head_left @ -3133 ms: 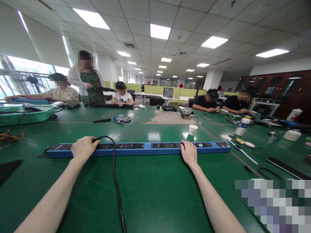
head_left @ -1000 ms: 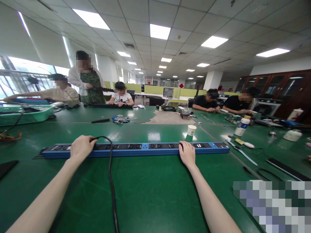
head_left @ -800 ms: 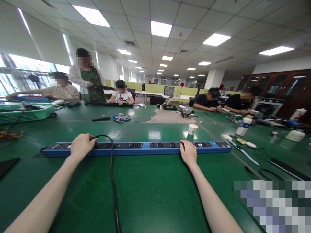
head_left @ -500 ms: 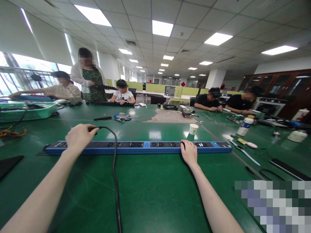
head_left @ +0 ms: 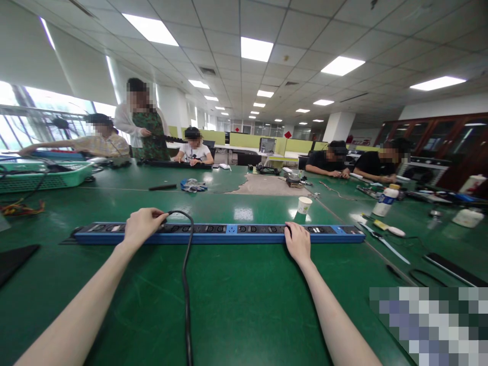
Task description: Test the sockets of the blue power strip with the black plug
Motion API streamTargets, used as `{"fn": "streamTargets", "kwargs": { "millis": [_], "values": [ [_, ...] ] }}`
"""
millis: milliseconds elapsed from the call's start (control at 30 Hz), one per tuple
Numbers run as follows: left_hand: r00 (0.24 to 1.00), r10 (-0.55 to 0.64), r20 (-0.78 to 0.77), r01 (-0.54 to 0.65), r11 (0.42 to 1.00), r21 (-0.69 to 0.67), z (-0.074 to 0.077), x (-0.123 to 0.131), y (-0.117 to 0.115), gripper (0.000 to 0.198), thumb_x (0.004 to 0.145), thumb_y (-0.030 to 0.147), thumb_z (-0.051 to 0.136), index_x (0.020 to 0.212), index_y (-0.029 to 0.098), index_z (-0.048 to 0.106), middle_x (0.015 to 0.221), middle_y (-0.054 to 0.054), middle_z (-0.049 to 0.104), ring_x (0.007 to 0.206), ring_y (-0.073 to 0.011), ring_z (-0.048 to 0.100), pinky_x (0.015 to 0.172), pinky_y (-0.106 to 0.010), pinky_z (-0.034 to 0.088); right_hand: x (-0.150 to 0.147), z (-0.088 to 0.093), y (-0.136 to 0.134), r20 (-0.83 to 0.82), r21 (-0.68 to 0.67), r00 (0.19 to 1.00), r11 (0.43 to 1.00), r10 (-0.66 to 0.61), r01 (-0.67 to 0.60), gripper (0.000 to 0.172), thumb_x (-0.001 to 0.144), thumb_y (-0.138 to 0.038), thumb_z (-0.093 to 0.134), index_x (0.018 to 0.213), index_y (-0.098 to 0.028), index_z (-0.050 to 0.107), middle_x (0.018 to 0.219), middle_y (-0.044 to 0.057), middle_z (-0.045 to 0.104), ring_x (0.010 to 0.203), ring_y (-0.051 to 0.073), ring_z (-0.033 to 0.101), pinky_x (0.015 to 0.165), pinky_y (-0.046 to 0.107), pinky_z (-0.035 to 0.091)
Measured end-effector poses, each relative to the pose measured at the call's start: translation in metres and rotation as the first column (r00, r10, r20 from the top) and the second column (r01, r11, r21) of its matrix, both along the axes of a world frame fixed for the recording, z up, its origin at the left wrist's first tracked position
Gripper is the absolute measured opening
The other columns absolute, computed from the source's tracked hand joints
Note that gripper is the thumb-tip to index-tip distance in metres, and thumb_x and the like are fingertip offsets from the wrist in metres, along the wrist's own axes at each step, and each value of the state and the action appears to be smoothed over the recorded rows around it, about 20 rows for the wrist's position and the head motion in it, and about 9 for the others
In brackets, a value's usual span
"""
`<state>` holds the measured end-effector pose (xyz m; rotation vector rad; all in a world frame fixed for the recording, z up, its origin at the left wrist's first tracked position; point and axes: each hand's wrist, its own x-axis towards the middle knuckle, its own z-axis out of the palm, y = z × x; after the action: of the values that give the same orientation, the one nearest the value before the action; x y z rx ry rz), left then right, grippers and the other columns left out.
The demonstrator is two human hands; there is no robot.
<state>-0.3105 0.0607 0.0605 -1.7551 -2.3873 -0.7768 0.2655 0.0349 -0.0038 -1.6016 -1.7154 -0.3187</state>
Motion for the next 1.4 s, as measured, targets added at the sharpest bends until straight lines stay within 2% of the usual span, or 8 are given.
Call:
{"fn": "streamTargets", "kwargs": {
  "millis": [367, 733, 967, 1233, 1333, 1400],
  "values": [
    [0.98, 0.038, -0.194, -0.016, 0.993, 0.114, -0.013, 0.015, -0.003, 0.058, 0.097, 0.06, 0.04, 0.115, 0.02, 0.077, 0.111, -0.017, 0.073, 0.1, -0.035, 0.067, 0.08, -0.04, 0.049, 0.001, -0.002, 0.001, 0.014, 0.012, 1.0, 1.0, -0.004, 0.004, 0.04, 0.106, -0.035, 0.036, 0.126, -0.024, 0.068, 0.132, 0.008, 0.069, 0.126, 0.023, 0.056, 0.107, 0.038, 0.035],
    [0.96, 0.064, -0.271, -0.073, 0.997, -0.022, -0.003, 0.022, -0.007, 0.061, 0.096, 0.061, 0.041, 0.112, 0.014, 0.077, 0.112, -0.022, 0.071, 0.098, -0.038, 0.066, 0.081, -0.043, 0.05, 0.001, -0.001, 0.001, 0.016, 0.002, 1.0, 1.0, -0.01, 0.01, 0.041, 0.106, -0.035, 0.035, 0.127, -0.024, 0.068, 0.132, 0.008, 0.069, 0.126, 0.023, 0.055, 0.106, 0.037, 0.033],
    [0.966, 0.072, -0.249, -0.084, 0.996, -0.04, -0.004, 0.028, -0.009, 0.059, 0.093, 0.061, 0.048, 0.11, 0.013, 0.078, 0.113, -0.023, 0.071, 0.099, -0.0386, 0.067, 0.081, -0.042, 0.049, -0.001, -0.001, 0.0, 0.01, 0.004, 1.0, 1.0, -0.005, 0.005, 0.041, 0.106, -0.035, 0.034, 0.127, -0.024, 0.068, 0.132, 0.009, 0.069, 0.125, 0.024, 0.055, 0.105, 0.038, 0.033],
    [0.979, 0.088, -0.186, -0.111, 0.987, -0.114, 0.0, 0.023, -0.009, 0.06, 0.09, 0.066, 0.052, 0.111, 0.016, 0.076, 0.114, -0.023, 0.072, 0.102, -0.0405, 0.068, 0.081, -0.043, 0.049, 0.0, -0.002, 0.0, 0.007, 0.008, 1.0, 1.0, -0.01, 0.01, 0.04, 0.106, -0.035, 0.035, 0.127, -0.024, 0.068, 0.132, 0.008, 0.069, 0.126, 0.023, 0.055, 0.106, 0.038, 0.033],
    [0.986, 0.074, -0.147, -0.09, 0.99, -0.107, 0.002, 0.028, -0.014, 0.057, 0.092, 0.065, 0.05, 0.112, 0.018, 0.075, 0.117, -0.021, 0.071, 0.104, -0.0404, 0.067, 0.081, -0.044, 0.049, 0.0, -0.002, 0.0, 0.008, 0.002, 1.0, 1.0, -0.013, 0.013, 0.04, 0.106, -0.035, 0.036, 0.127, -0.024, 0.068, 0.133, 0.008, 0.069, 0.126, 0.024, 0.055, 0.106, 0.038, 0.034],
    [0.985, 0.075, -0.156, -0.084, 0.995, -0.049, 0.009, 0.036, -0.021, 0.056, 0.094, 0.063, 0.047, 0.113, 0.018, 0.073, 0.118, -0.021, 0.07, 0.105, -0.0398, 0.066, 0.082, -0.044, 0.049, 0.0, -0.001, 0.0, 0.013, -0.001, 1.0, 1.0, -0.014, 0.014, 0.041, 0.105, -0.035, 0.035, 0.127, -0.024, 0.068, 0.133, 0.009, 0.069, 0.126, 0.024, 0.055, 0.106, 0.038, 0.034]
  ]
}}
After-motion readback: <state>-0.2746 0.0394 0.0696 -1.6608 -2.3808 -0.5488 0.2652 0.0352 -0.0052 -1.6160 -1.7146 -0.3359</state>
